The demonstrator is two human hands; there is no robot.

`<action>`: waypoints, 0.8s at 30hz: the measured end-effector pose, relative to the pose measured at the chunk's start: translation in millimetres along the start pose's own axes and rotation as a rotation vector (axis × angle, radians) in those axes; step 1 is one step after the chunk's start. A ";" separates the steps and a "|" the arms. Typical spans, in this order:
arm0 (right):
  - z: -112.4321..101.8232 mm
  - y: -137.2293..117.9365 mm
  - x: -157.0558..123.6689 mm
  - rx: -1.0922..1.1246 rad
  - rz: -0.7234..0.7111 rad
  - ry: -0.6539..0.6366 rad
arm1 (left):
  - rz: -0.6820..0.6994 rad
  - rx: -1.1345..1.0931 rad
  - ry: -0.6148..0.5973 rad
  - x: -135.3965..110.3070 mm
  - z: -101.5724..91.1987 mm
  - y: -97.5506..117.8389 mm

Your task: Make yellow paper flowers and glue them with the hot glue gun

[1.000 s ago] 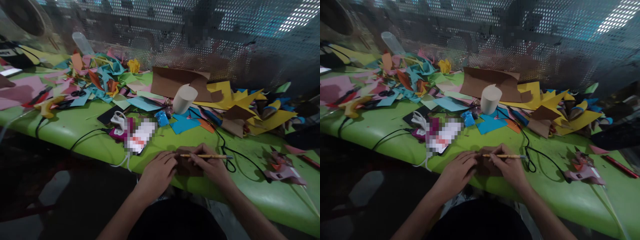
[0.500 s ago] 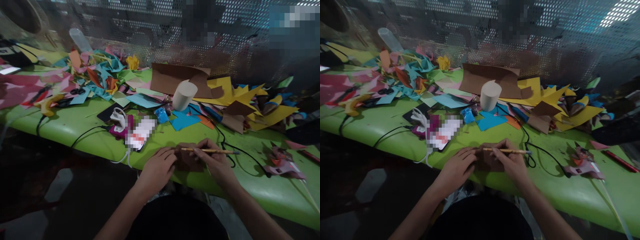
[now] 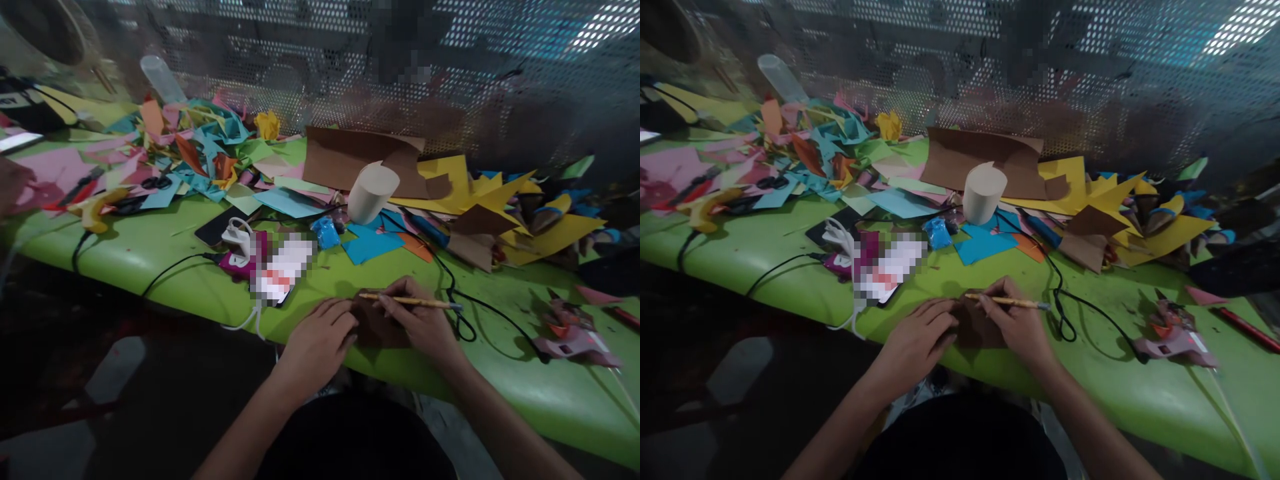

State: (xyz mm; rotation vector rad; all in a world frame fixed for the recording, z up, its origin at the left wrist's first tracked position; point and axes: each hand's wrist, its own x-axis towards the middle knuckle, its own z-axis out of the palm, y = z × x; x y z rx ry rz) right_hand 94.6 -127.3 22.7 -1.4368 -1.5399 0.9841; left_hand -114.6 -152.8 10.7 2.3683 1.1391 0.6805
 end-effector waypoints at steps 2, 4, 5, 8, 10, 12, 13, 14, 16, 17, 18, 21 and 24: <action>-1.7 -3.4 -3.2 0.004 0.023 -0.035 | -0.005 0.008 -0.008 0.3 -0.5 0.1; -4.1 -7.7 -8.6 0.009 0.060 -0.070 | -0.005 0.015 -0.018 0.5 -0.7 0.0; -5.4 -9.8 -12.1 0.010 0.079 -0.090 | -0.007 0.017 -0.021 0.5 -0.7 0.0; -8.9 -13.3 -26.1 -0.007 0.100 -0.140 | -0.023 0.015 -0.023 0.4 -0.6 -0.1; -10.8 -12.6 -37.2 -0.018 0.095 -0.146 | -0.028 0.004 -0.019 0.1 -0.5 -0.1; -12.9 -10.4 -47.3 -0.002 0.105 -0.161 | -0.026 -0.009 -0.018 -0.3 -0.2 -0.2; -14.2 -9.3 -50.9 0.015 0.118 -0.169 | -0.025 -0.010 -0.019 -0.5 0.1 -0.2; -15.6 -8.6 -53.2 0.039 0.132 -0.168 | -0.026 -0.008 -0.020 -0.7 0.5 -0.1; -18.3 -8.1 -52.6 0.097 0.145 -0.125 | -0.024 0.012 -0.014 -0.8 1.4 0.1; -19.3 -8.3 -49.7 0.131 0.138 -0.086 | -0.019 0.026 -0.013 -0.7 1.8 0.4; -20.0 -8.6 -45.4 0.156 0.124 -0.045 | -0.010 0.039 -0.012 -0.6 2.1 0.9; -18.7 -8.1 -27.9 0.147 0.063 0.033 | 0.022 0.072 -0.013 0.3 2.5 3.2; -12.4 -4.8 -12.4 0.071 0.000 0.053 | 0.035 0.085 -0.004 0.8 3.0 5.6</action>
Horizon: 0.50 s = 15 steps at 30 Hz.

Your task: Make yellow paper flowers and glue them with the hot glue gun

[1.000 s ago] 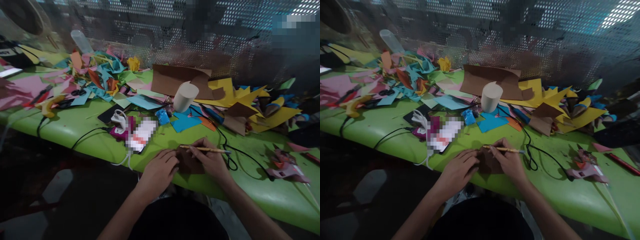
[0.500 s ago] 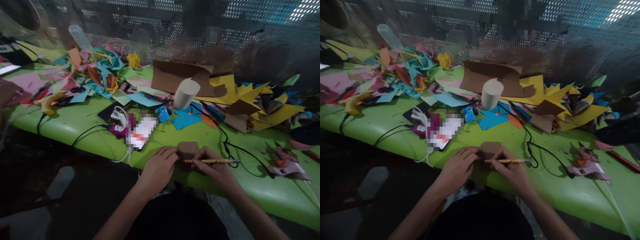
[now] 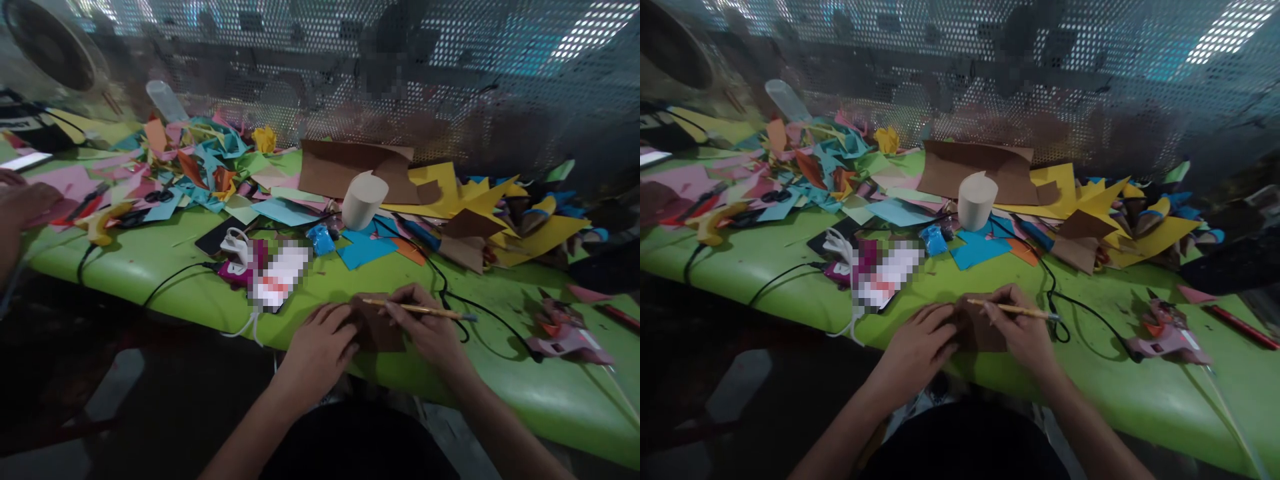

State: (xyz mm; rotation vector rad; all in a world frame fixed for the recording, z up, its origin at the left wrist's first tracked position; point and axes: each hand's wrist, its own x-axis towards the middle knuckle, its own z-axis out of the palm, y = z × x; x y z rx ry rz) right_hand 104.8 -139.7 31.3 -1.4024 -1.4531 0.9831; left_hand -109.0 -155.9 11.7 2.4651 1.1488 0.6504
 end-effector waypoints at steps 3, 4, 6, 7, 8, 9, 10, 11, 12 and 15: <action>8.3 3.6 6.6 -0.059 -0.032 -0.019 | 0.003 -0.002 0.007 -0.2 1.5 1.1; 10.8 4.0 7.2 -0.074 -0.027 -0.030 | 0.001 -0.003 0.007 -0.4 2.2 1.0; 14.7 3.9 7.0 -0.082 -0.016 -0.054 | -0.005 -0.005 0.008 -0.6 3.3 0.5; 16.1 3.5 6.7 -0.079 -0.012 -0.066 | -0.007 -0.006 0.006 -0.7 3.5 0.3; 17.2 3.0 6.4 -0.075 -0.009 -0.078 | -0.007 -0.007 0.004 -0.6 3.5 0.1; 17.9 2.7 6.2 -0.073 -0.010 -0.088 | -0.007 -0.007 0.000 -0.5 3.3 -0.1; 18.3 2.6 6.1 -0.075 -0.014 -0.092 | -0.009 -0.006 -0.004 -0.3 2.9 -0.2; 18.3 2.7 6.1 -0.086 -0.019 -0.091 | -0.011 -0.004 -0.009 -0.1 2.3 -0.2; 17.9 3.2 6.1 -0.104 -0.028 -0.082 | -0.013 -0.001 -0.014 0.2 1.8 -0.2; 13.7 6.2 5.2 -0.169 -0.060 -0.017 | -0.019 -0.001 -0.010 0.8 1.4 -0.6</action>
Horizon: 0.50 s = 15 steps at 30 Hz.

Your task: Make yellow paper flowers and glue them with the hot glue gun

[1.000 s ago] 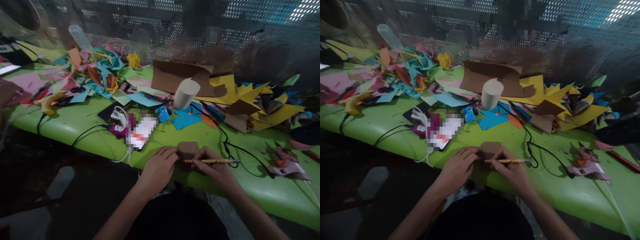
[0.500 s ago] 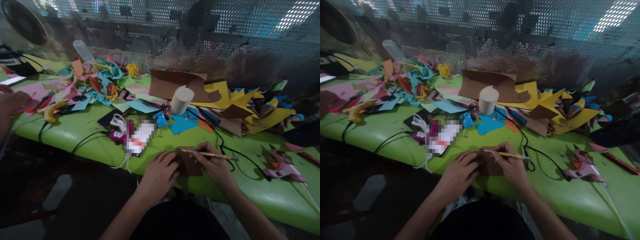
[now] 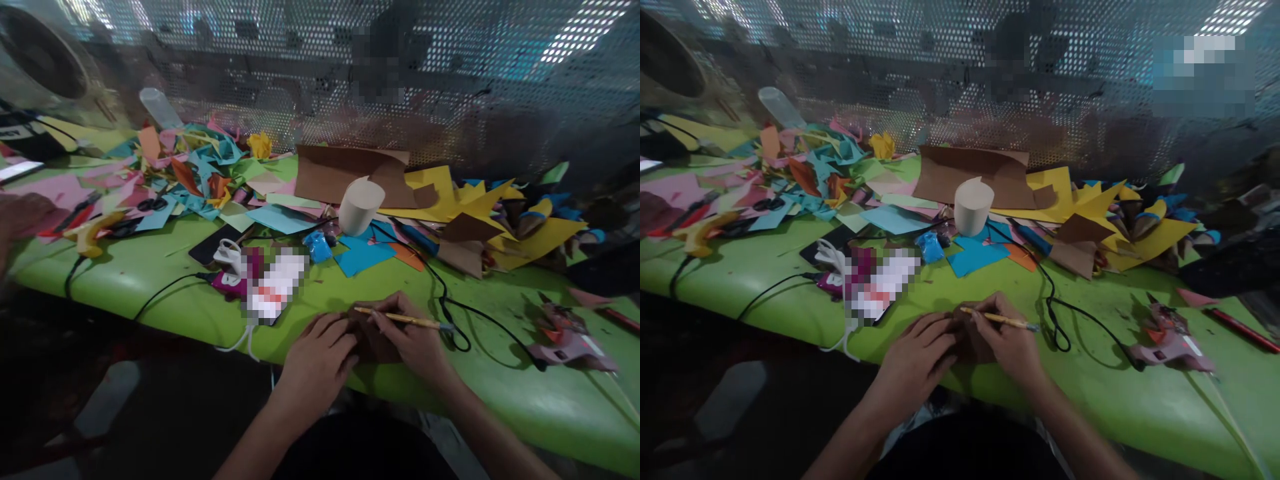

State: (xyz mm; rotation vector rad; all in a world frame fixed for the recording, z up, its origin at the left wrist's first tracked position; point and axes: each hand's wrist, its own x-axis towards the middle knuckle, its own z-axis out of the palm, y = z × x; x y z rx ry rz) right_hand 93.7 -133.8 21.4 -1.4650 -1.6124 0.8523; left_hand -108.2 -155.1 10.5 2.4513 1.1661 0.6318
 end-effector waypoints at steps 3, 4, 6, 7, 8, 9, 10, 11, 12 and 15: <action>-7.6 5.2 -2.7 -0.040 0.008 0.083 | 0.005 -0.013 0.021 0.2 1.3 -0.7; -10.7 7.0 -3.8 -0.047 0.019 0.111 | 0.007 -0.016 0.025 0.1 1.8 -0.9; -17.0 10.9 -6.0 -0.067 0.038 0.164 | 0.011 -0.018 0.025 0.0 2.5 -0.9; -19.9 13.0 -7.1 -0.080 0.043 0.194 | 0.011 -0.018 0.024 -0.1 2.6 -0.8; -22.6 15.0 -8.0 -0.094 0.045 0.218 | 0.011 -0.018 0.021 -0.3 2.5 -0.6; -25.0 17.0 -8.8 -0.108 0.044 0.241 | 0.011 -0.017 0.017 -0.5 2.4 -0.4; -27.1 18.6 -9.4 -0.118 0.041 0.261 | 0.011 -0.016 0.013 -0.7 2.2 -0.2; -28.8 19.6 -10.0 -0.120 0.036 0.278 | 0.012 -0.014 0.013 -0.9 2.1 0.0; -30.1 19.8 -10.4 -0.115 0.031 0.292 | 0.014 -0.010 0.014 -1.1 2.0 0.1; -30.6 14.3 -11.8 -0.072 0.020 0.333 | 0.024 0.014 0.024 -1.6 2.5 0.5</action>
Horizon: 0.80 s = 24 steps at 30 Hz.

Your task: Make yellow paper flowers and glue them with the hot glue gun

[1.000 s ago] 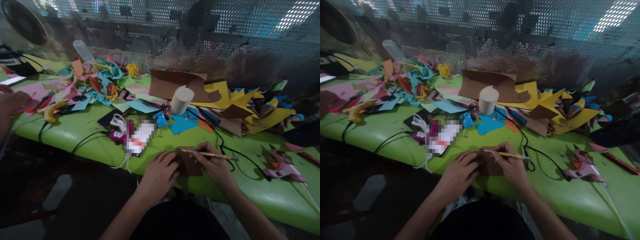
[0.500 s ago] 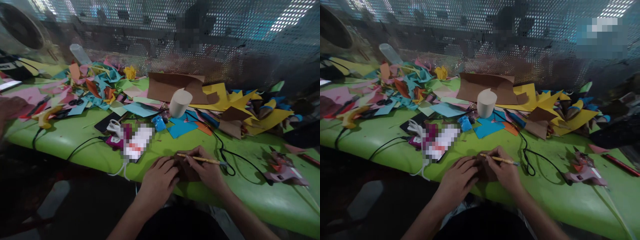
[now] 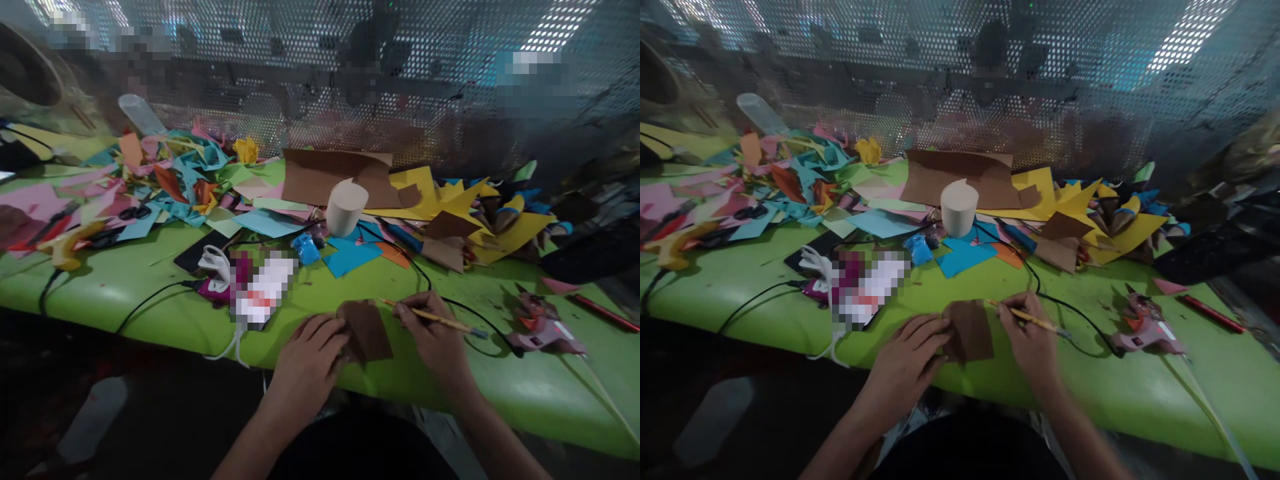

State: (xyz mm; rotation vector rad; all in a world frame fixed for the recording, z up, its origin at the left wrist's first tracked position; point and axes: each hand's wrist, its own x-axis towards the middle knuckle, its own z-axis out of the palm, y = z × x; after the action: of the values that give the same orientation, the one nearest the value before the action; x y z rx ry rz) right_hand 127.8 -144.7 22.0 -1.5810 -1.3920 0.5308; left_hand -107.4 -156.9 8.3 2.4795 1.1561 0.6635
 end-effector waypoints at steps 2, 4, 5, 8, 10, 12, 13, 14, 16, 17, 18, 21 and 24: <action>2.3 -7.7 -2.6 0.035 0.002 -0.004 | 0.010 0.032 0.001 -0.6 1.0 0.5; 7.6 -15.9 -6.6 0.075 0.005 -0.072 | 0.020 0.068 -0.001 -1.8 2.3 1.3; 11.2 -19.3 -8.8 0.095 0.006 -0.124 | 0.022 0.082 -0.003 -2.7 3.1 1.9; 22.7 -25.3 -13.8 0.138 0.007 -0.276 | 0.012 0.097 -0.010 -6.3 5.5 3.5; 28.4 -26.6 -14.9 0.142 0.008 -0.333 | 0.004 0.096 -0.011 -8.8 6.7 4.4; 31.6 -27.1 -14.6 0.131 0.006 -0.347 | -0.001 0.097 -0.009 -10.6 7.5 4.8; 32.4 -27.2 -14.2 0.122 0.002 -0.347 | -0.004 0.097 -0.011 -11.1 7.8 4.9; 32.9 -27.3 -14.0 0.115 -0.003 -0.345 | -0.009 0.095 -0.013 -11.5 8.0 5.0; 33.6 -27.0 -13.9 0.103 -0.016 -0.350 | -0.019 0.089 -0.012 -11.8 8.2 4.9; 33.8 -26.5 -14.1 0.096 -0.023 -0.355 | -0.022 0.086 -0.008 -11.8 8.2 4.9; 33.8 -25.7 -14.5 0.087 -0.031 -0.352 | -0.023 0.084 -0.003 -11.8 8.2 5.0; 30.9 -20.9 -14.8 0.038 -0.033 -0.303 | -0.023 0.081 0.005 -11.5 7.4 5.3; 20.9 -11.9 -12.2 -0.007 0.000 -0.209 | -0.015 0.072 0.016 -11.1 6.4 5.3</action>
State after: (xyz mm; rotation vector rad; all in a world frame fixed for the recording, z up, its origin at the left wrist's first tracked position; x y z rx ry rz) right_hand 101.5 -149.6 19.2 -1.5660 -1.5500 0.7089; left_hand -106.9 -169.5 2.3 2.5266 1.2237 0.6493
